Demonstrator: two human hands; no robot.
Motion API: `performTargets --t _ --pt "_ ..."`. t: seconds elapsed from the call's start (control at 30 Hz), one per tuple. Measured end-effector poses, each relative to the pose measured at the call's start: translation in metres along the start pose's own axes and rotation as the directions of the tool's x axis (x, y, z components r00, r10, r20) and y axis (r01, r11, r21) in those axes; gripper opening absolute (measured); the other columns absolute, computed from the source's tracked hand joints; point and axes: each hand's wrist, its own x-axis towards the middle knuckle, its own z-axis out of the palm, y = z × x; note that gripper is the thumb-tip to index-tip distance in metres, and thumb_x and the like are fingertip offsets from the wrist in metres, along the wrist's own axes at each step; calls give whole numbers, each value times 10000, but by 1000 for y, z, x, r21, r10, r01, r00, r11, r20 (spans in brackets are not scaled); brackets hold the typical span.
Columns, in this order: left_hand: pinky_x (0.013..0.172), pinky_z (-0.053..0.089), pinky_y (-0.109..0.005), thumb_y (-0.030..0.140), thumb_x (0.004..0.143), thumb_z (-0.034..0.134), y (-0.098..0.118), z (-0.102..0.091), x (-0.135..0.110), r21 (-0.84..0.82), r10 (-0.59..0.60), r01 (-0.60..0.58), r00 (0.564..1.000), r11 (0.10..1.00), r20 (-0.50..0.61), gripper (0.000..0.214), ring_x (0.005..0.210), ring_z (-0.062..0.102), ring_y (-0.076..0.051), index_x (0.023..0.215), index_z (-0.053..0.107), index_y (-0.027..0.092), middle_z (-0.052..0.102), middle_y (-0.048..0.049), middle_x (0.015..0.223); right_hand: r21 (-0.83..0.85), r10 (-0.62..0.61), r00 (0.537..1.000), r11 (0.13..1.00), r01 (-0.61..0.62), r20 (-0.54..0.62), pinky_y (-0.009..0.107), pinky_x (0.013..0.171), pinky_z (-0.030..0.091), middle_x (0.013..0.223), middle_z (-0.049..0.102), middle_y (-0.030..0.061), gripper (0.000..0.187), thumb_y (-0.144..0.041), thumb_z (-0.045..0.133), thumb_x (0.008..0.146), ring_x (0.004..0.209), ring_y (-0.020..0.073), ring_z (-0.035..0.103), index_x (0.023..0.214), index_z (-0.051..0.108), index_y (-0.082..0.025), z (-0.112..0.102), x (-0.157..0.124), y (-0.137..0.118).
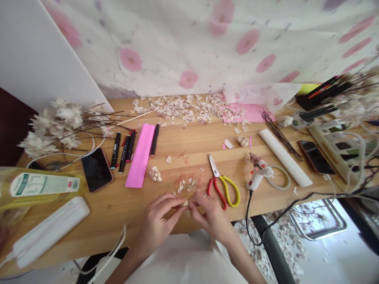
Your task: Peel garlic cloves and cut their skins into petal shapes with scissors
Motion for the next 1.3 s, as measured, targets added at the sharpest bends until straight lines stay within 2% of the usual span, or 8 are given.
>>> performTargets --t 0.27,0.5,0.6,0.73,0.87,1.0,1.1,1.3 --pt "691 556 -183 49 827 714 4 -4 3 -83 -53 51 998 995 -27 167 747 694 -120 926 731 183 728 -24 817 93 -45 998 994 48 -35 215 573 388 686 565 -17 134 -153 455 907 601 129 532 792 452 -222 4 -2 3" --pt "655 554 -172 78 828 726 10 -9 5 -81 -53 51 998 995 -21 146 705 691 -113 932 752 177 726 -21 785 106 -20 1000 994 19 9 244 600 405 709 604 8 140 -194 436 937 637 156 574 802 463 -221 1 -2 1" --pt "664 558 -177 62 833 713 12 -11 7 -69 -28 28 1000 997 -6 158 716 694 -117 942 749 170 725 -29 798 64 -14 998 998 10 58 263 610 390 719 601 21 217 -256 381 990 646 167 570 794 465 -218 -4 -1 -2" --pt "668 556 -176 36 839 690 12 -11 8 -29 8 -7 1000 1000 23 163 723 691 -118 933 743 159 711 -40 809 -45 -30 995 998 35 96 270 578 338 683 512 -3 289 -332 336 1023 594 160 503 772 429 -224 -7 1 -5" --pt "680 555 -180 42 854 675 9 -9 6 8 26 -26 999 1000 22 152 729 684 -118 926 733 161 701 -42 813 -142 -39 997 989 49 69 271 553 298 660 453 -23 254 -264 318 1022 559 152 474 778 379 -234 -1 1 -5" --pt "687 557 -194 54 860 672 9 -7 6 40 53 -53 999 998 12 163 732 682 -123 951 723 179 709 -32 811 -228 -80 997 971 75 -16 272 519 262 621 378 -50 233 -220 350 993 513 142 420 764 316 -250 5 0 -1" --pt "677 559 -206 73 872 660 10 -8 8 44 49 -50 998 998 27 159 732 686 -132 966 712 189 714 -32 816 -168 -81 996 983 73 -39 253 498 288 613 391 -54 238 -213 366 973 501 131 420 751 293 -256 6 0 0" --pt "679 556 -214 55 870 649 14 -8 10 18 35 -35 999 999 38 186 748 688 -142 994 689 188 713 -44 832 18 0 1000 1000 0 -12 248 535 411 647 559 -5 205 -215 364 962 564 149 555 761 349 -250 6 0 0"
